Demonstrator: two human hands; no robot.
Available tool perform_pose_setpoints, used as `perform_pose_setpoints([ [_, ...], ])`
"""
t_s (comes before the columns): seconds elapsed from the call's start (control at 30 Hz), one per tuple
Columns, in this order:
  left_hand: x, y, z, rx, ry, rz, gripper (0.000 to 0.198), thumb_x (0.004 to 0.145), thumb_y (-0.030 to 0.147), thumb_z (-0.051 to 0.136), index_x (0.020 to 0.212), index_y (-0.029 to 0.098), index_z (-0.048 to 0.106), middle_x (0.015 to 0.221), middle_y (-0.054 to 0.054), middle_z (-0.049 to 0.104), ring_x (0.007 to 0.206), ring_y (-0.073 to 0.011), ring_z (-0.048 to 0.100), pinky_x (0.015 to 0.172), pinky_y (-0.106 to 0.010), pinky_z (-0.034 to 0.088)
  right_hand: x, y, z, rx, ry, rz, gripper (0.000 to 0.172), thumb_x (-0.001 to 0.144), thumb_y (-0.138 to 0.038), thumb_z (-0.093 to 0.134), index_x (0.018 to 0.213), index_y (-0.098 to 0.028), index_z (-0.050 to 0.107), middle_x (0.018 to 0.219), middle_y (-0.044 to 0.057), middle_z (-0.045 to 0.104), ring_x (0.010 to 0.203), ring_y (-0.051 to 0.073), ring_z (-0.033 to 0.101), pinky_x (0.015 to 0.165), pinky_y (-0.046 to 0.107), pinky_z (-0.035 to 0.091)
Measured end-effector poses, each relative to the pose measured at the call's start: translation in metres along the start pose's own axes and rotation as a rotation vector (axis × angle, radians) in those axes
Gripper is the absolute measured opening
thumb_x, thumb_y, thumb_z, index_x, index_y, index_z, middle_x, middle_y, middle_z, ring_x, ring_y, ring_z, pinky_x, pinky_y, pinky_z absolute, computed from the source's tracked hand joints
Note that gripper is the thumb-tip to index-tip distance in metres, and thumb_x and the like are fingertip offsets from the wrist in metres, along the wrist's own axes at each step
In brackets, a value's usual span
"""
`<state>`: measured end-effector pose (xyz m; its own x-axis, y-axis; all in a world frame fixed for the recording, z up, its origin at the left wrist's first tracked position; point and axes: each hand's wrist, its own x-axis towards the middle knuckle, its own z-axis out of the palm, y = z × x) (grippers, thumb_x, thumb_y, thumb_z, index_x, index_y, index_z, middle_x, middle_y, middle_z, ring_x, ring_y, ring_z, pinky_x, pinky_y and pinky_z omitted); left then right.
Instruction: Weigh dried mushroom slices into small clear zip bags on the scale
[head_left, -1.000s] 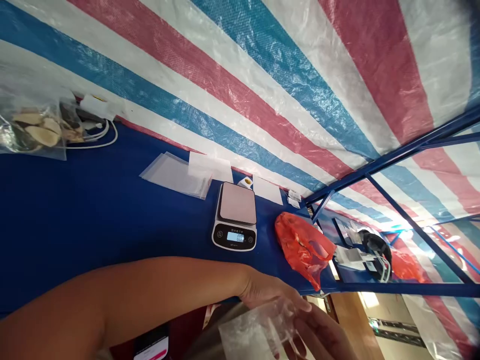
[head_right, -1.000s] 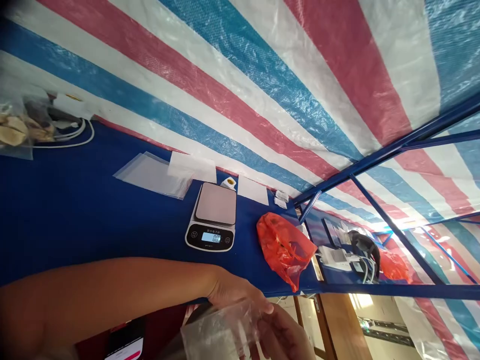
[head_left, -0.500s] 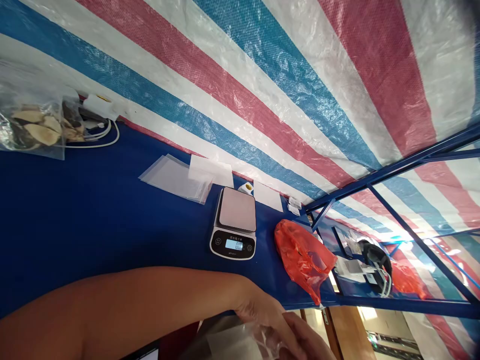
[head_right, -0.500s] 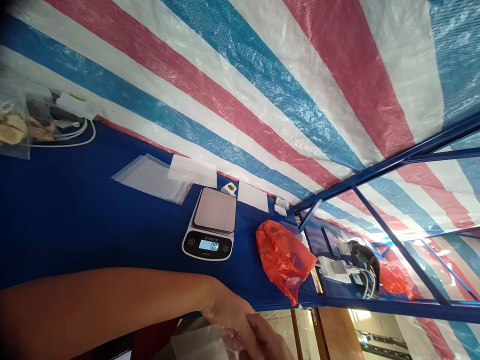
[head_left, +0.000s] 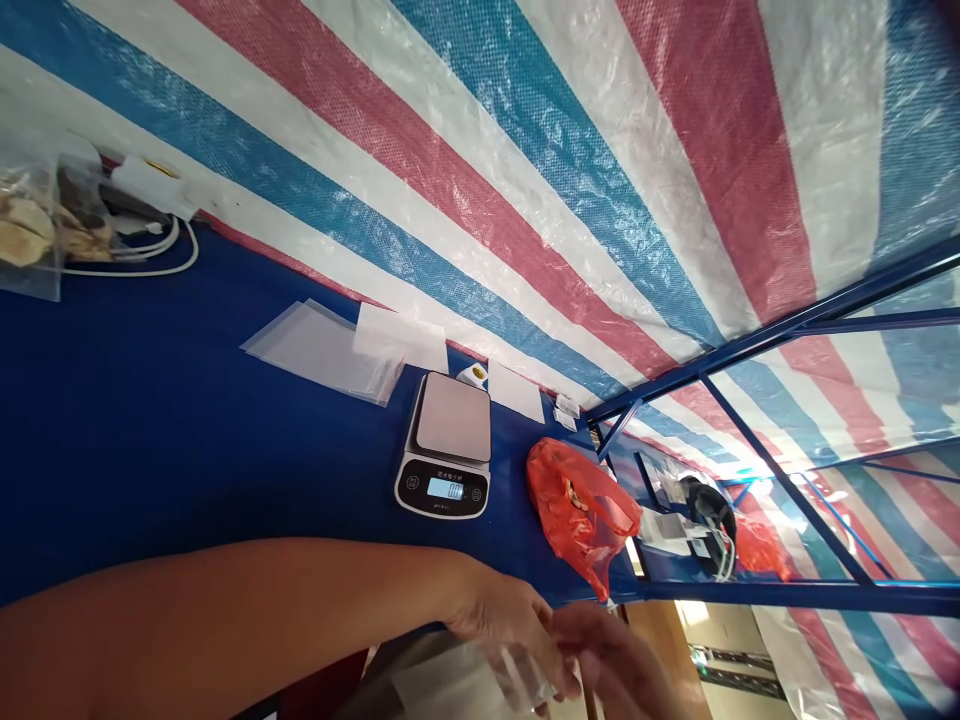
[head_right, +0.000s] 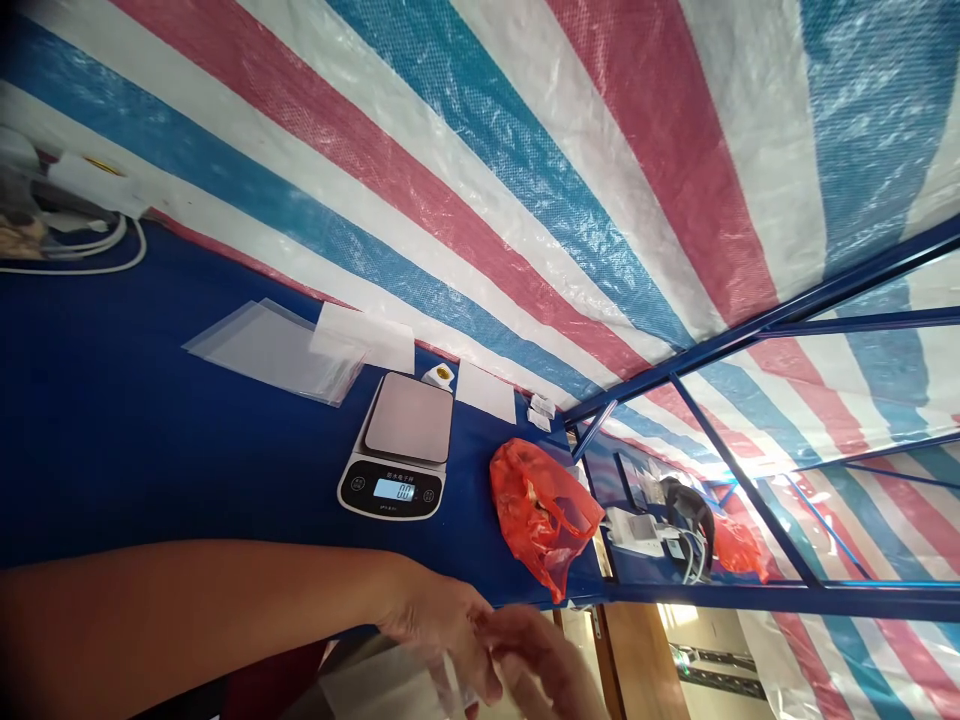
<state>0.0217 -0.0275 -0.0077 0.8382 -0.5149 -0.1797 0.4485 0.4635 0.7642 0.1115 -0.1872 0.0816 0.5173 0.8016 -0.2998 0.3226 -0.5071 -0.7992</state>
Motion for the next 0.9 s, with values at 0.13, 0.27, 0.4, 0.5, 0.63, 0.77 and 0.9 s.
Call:
perform_pose_setpoints([
  [0.13,-0.001,0.003,-0.001,0.004,-0.005,0.002,0.058,0.034,0.024,0.101,0.085,0.02,0.074,0.083,0.0,0.071,0.075,-0.017,0.069,0.066,-0.031,0.059,0.058,0.012,-0.039,-0.228,0.317,-0.054,0.056,0.088,-0.066,0.061,0.11,-0.019,0.08,0.12,0.017,0.077,0.119,0.036,0.07,0.106,0.048,0.054],
  [0.27,-0.001,0.01,-0.001,0.034,-0.021,-0.059,0.062,0.026,0.015,0.1,0.081,0.02,0.072,0.081,0.001,0.071,0.072,-0.0174,0.068,0.061,-0.03,0.059,0.119,0.02,-0.053,-0.535,0.425,-0.134,0.066,0.092,-0.052,0.043,0.143,-0.016,0.065,0.143,0.017,0.066,0.136,0.035,0.06,0.111,0.052,0.049],
  [0.4,-0.002,0.015,0.001,0.029,0.011,-0.102,0.064,0.021,0.014,0.101,0.079,0.02,0.073,0.08,0.002,0.07,0.07,-0.0137,0.065,0.058,-0.025,0.058,0.15,0.014,-0.048,-0.598,0.448,-0.236,0.073,0.094,-0.053,0.04,0.155,-0.013,0.049,0.147,0.019,0.062,0.14,0.033,0.056,0.111,0.05,0.048],
  [0.5,0.0,0.015,0.002,0.031,0.036,-0.094,0.064,0.019,0.017,0.101,0.077,0.02,0.073,0.081,0.003,0.07,0.069,-0.0128,0.064,0.056,-0.024,0.057,0.16,0.006,-0.041,-0.665,0.409,-0.187,0.06,0.092,-0.049,0.043,0.138,-0.012,0.058,0.118,0.02,0.074,0.117,0.035,0.069,0.098,0.048,0.053],
  [0.63,0.001,0.013,0.004,0.015,0.055,-0.081,0.069,0.01,0.017,0.099,0.074,0.021,0.073,0.084,0.003,0.07,0.07,-0.0127,0.062,0.053,-0.024,0.057,0.161,-0.003,-0.025,-0.696,0.351,-0.171,0.038,0.092,-0.043,0.041,0.107,-0.018,0.065,0.109,0.018,0.075,0.107,0.034,0.07,0.095,0.046,0.052],
  [0.77,-0.003,0.017,0.007,-0.001,0.053,-0.099,0.074,0.005,0.013,0.095,0.074,0.02,0.074,0.083,0.002,0.069,0.069,-0.0124,0.062,0.053,-0.023,0.056,0.153,-0.013,-0.007,-0.709,0.348,-0.202,0.036,0.095,-0.044,0.039,0.098,-0.021,0.066,0.106,0.018,0.074,0.104,0.035,0.069,0.092,0.046,0.051],
  [0.9,-0.011,0.021,0.01,-0.015,0.078,-0.114,0.073,0.007,0.011,0.096,0.076,0.02,0.074,0.084,0.002,0.069,0.072,-0.0122,0.063,0.055,-0.022,0.057,0.154,-0.018,0.009,-0.699,0.308,-0.257,0.022,0.084,-0.043,0.059,0.072,-0.025,0.057,0.08,0.012,0.069,0.085,0.032,0.065,0.082,0.041,0.048],
])
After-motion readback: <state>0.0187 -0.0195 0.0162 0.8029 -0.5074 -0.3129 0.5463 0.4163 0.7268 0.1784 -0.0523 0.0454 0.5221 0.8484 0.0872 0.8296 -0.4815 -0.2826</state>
